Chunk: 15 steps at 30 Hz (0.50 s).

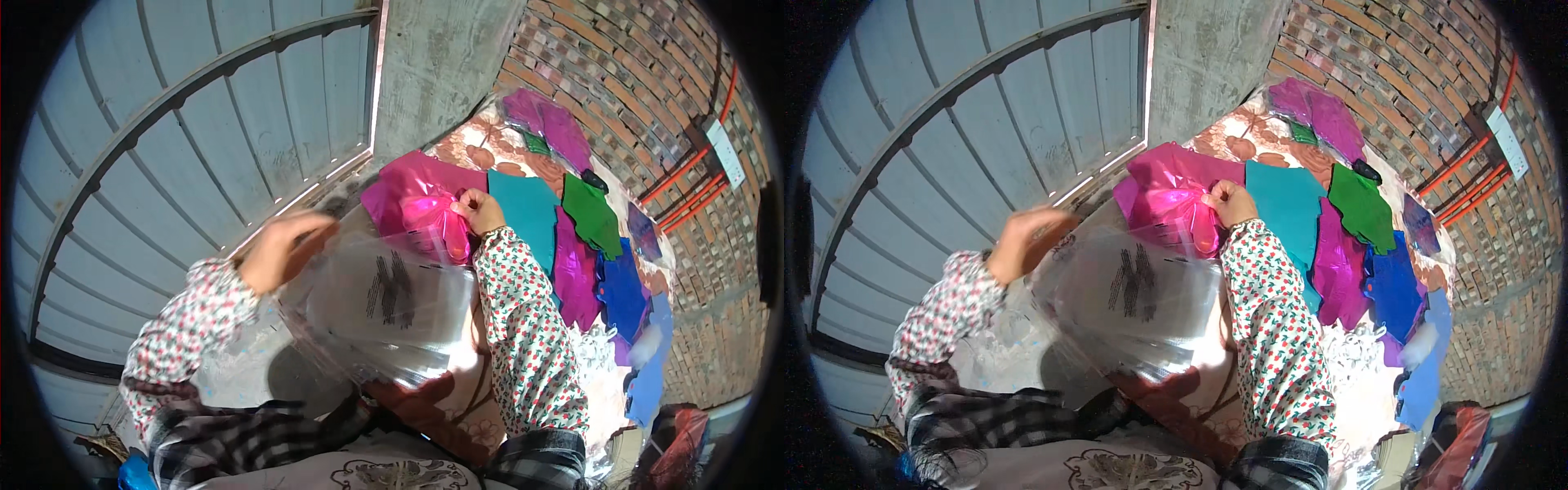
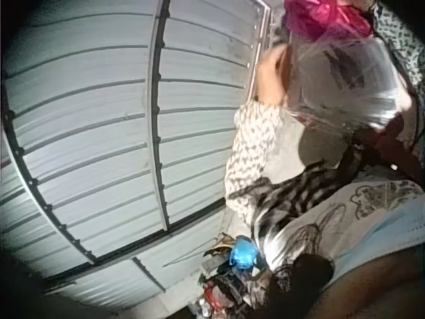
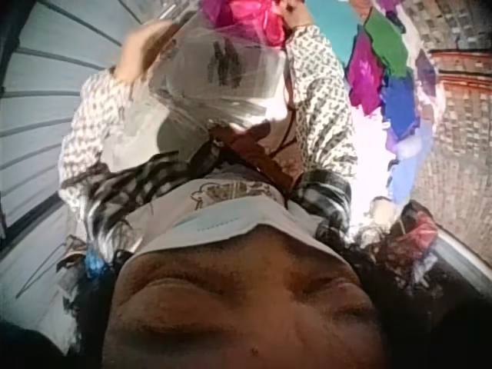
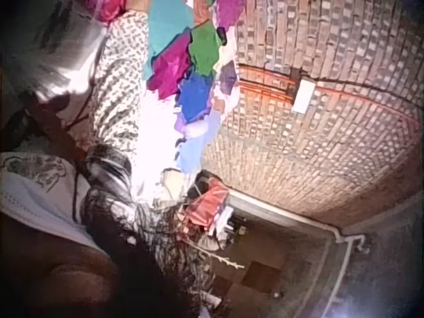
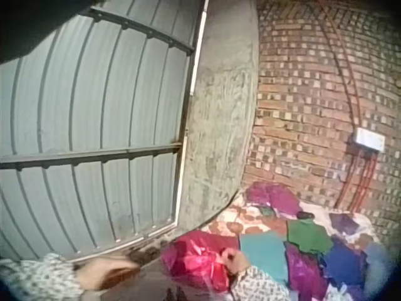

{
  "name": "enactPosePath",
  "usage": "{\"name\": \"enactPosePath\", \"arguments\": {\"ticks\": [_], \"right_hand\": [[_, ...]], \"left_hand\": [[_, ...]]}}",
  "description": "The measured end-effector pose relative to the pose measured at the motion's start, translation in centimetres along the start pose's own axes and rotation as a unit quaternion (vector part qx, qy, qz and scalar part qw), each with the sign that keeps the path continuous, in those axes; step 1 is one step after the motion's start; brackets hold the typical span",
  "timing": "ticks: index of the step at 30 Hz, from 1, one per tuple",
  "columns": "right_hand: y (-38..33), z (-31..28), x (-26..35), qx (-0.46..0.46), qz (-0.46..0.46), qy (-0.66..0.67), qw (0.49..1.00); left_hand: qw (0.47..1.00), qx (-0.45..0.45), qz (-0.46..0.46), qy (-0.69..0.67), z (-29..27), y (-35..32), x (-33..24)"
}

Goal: Packaging small colorful foil pouches into larger clear plastic sleeves.

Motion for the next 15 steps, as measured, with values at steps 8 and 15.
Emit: {"name": "enactPosePath", "arguments": {"ticks": [8,15], "right_hand": [[-0.2,-0.1,0.8,-0.02,-0.029,0.083,0.996],[-0.6,-0.4,-0.7,-0.092,0.016,0.21,0.973]], "left_hand": [[0.961,0.033,-0.246,-0.123,9.7,9.6,2.8],[0.942,0.041,-0.268,-0.195,14.5,9.9,6.5]]}}
Point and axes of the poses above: each hand's wrist, its own y-axis towards the middle knuckle, its own z-axis out of the palm, x = y × z, the point moved 1 cm from there along y, towards the middle knuckle, and after that the axes turned 7 degrees about x, right-handed, at the moved point
